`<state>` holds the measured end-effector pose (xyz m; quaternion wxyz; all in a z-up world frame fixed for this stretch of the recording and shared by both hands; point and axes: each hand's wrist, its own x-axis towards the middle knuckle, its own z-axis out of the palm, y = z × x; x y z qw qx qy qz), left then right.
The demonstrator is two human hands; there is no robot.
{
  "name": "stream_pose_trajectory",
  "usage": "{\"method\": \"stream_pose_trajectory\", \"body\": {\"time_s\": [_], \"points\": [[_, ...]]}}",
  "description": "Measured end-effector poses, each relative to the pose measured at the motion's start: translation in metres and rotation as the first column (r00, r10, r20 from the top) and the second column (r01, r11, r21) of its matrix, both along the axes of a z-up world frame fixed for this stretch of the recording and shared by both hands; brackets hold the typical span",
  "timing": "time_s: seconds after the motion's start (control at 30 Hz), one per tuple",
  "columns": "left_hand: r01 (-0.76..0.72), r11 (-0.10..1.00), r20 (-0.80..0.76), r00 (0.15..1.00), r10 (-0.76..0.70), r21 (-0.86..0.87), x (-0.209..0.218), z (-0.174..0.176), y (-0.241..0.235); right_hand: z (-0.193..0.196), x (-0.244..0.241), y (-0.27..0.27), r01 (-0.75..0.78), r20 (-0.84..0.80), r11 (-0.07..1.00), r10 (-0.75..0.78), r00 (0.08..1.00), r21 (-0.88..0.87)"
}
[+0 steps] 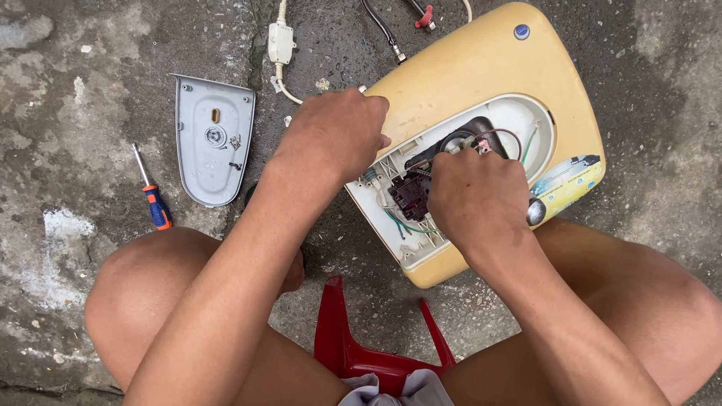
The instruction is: The person sits on a small red stool and repairs a yellow water heater placed on the concrete floor. They use a screwdriver to tighten screws on the internal components and a wrench to adjust a nut on the motor assembly. The person also handles wires and the metal backplate of the device.
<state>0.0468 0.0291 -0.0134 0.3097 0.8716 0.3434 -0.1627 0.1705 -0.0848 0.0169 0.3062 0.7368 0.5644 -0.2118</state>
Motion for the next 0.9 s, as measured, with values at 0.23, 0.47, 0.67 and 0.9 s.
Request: {"method": "stream_pose_trajectory", "body": {"time_s": [0.23, 0.47, 0.67, 0.9], "points": [[-0.009, 0.997, 0.044, 0.999, 0.005, 0.078, 0.004, -0.016, -0.002, 0.016, 0.006, 0.008, 0.015, 0.032, 1.0, -0.014, 0.999, -0.016], [0.001, 0.994, 0.065, 0.998, -0.008, 0.111, 0.007, -0.019, -0.005, 0.023, 0.008, 0.011, 0.159, -0.004, 0.985, -0.16, 0.987, -0.069], [0.097, 0.995, -0.149, 0.984, -0.094, 0.012, 0.012, -0.012, -0.003, 0.042, -0.004, 0.023, 0.298, 0.071, 0.904, -0.291, 0.954, -0.306], [0.091, 0.996, -0.143, 0.986, -0.087, 0.024, 0.013, -0.017, -0.003, 0.041, 0.0, 0.019, 0.324, 0.071, 0.897, -0.318, 0.945, -0.3]]}}
